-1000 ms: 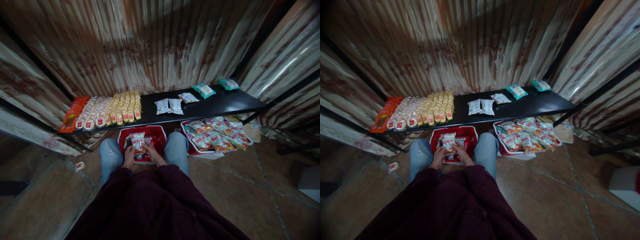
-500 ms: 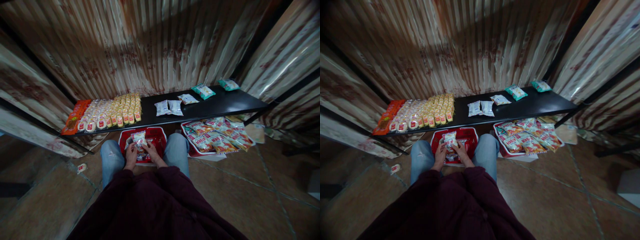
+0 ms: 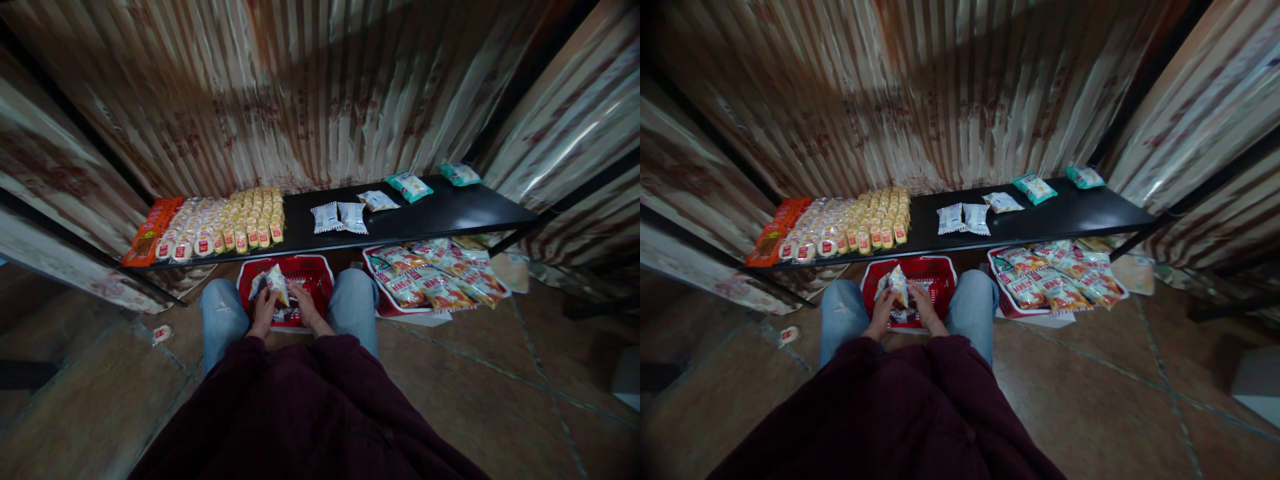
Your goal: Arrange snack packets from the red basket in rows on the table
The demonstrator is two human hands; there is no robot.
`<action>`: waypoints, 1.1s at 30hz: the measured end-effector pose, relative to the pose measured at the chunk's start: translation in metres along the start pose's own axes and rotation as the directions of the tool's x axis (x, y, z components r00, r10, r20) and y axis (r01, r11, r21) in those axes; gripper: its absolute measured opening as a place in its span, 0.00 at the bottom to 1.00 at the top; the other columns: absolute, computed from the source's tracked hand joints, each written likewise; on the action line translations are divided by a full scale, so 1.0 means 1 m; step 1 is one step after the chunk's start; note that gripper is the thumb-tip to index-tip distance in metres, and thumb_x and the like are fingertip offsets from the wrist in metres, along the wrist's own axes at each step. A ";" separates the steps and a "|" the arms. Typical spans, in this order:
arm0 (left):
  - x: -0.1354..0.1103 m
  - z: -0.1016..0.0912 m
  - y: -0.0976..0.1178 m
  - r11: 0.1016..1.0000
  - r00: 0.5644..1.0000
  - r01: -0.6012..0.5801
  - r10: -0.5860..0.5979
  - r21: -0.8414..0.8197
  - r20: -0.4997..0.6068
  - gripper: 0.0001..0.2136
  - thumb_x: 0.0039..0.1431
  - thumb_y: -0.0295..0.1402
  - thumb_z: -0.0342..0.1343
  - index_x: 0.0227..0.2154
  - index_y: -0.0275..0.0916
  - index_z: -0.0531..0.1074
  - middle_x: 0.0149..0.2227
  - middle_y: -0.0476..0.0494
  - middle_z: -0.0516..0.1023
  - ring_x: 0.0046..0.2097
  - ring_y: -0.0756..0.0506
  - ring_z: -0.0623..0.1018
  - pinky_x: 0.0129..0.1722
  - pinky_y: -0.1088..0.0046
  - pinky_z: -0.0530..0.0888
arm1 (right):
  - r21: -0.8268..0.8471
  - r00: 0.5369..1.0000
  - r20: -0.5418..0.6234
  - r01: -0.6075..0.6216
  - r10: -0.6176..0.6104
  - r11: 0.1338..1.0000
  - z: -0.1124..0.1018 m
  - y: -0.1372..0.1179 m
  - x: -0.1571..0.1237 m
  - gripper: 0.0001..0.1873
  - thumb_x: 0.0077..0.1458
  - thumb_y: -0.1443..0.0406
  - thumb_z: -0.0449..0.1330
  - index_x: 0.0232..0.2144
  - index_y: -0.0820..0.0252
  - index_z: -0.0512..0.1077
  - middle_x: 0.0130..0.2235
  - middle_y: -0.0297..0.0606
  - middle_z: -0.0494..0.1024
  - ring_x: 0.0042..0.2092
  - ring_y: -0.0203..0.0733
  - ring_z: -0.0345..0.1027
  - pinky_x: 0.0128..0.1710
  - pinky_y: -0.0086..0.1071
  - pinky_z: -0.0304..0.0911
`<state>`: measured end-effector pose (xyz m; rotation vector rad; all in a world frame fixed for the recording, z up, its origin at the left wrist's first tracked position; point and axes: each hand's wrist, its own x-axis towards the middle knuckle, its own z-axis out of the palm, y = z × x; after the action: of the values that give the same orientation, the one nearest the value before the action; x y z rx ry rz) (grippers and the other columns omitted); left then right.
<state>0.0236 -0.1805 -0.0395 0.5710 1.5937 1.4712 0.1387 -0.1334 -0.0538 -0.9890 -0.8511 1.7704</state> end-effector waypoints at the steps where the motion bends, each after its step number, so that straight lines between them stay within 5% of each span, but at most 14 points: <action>1: 0.001 0.000 0.000 1.000 1.000 -0.006 0.006 0.010 0.008 0.18 0.47 0.38 0.64 0.41 0.38 0.75 0.37 0.42 0.80 0.41 0.43 0.78 0.40 0.70 0.74 | -0.005 1.000 0.006 -0.009 0.009 1.000 0.000 0.000 0.000 0.22 0.38 0.52 0.66 0.38 0.52 0.78 0.44 0.34 0.79 0.46 0.45 0.70 0.46 0.38 0.65; 9: 0.002 0.002 -0.001 1.000 0.998 -0.011 0.012 -0.024 0.058 0.19 0.43 0.37 0.66 0.40 0.36 0.76 0.37 0.40 0.80 0.42 0.41 0.78 0.42 0.69 0.73 | -0.042 0.999 0.029 0.025 -0.024 0.999 0.001 -0.005 -0.005 0.19 0.38 0.52 0.66 0.34 0.52 0.80 0.42 0.35 0.80 0.46 0.45 0.69 0.47 0.38 0.63; 22: 0.000 -0.001 -0.002 0.984 0.997 0.073 -0.077 -0.165 -0.021 0.23 0.42 0.28 0.60 0.46 0.41 0.73 0.41 0.44 0.80 0.40 0.44 0.78 0.40 0.71 0.74 | -0.043 1.000 0.013 0.002 -0.001 0.999 0.002 -0.004 -0.004 0.17 0.39 0.52 0.65 0.31 0.53 0.80 0.40 0.36 0.81 0.49 0.49 0.69 0.48 0.40 0.62; 28: -0.001 -0.005 0.002 0.924 0.957 0.259 -0.286 -0.282 -0.056 0.19 0.45 0.30 0.55 0.44 0.40 0.73 0.38 0.46 0.80 0.36 0.47 0.79 0.33 0.73 0.72 | 0.019 0.993 -0.115 0.028 -0.026 0.999 -0.001 0.000 0.002 0.16 0.36 0.53 0.66 0.29 0.54 0.79 0.37 0.36 0.81 0.45 0.48 0.71 0.49 0.39 0.62; 33: 0.001 -0.005 -0.003 0.880 0.923 0.326 -0.376 -0.347 -0.086 0.16 0.46 0.28 0.55 0.41 0.38 0.74 0.34 0.46 0.80 0.33 0.48 0.78 0.30 0.74 0.71 | 0.019 0.997 -0.071 0.010 -0.009 1.000 -0.001 0.002 0.004 0.17 0.34 0.53 0.67 0.28 0.55 0.79 0.37 0.36 0.81 0.46 0.49 0.71 0.50 0.41 0.62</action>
<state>0.0197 -0.1834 -0.0430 -0.0265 1.4299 1.4768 0.1379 -0.1298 -0.0571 -1.0272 -0.7918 1.7224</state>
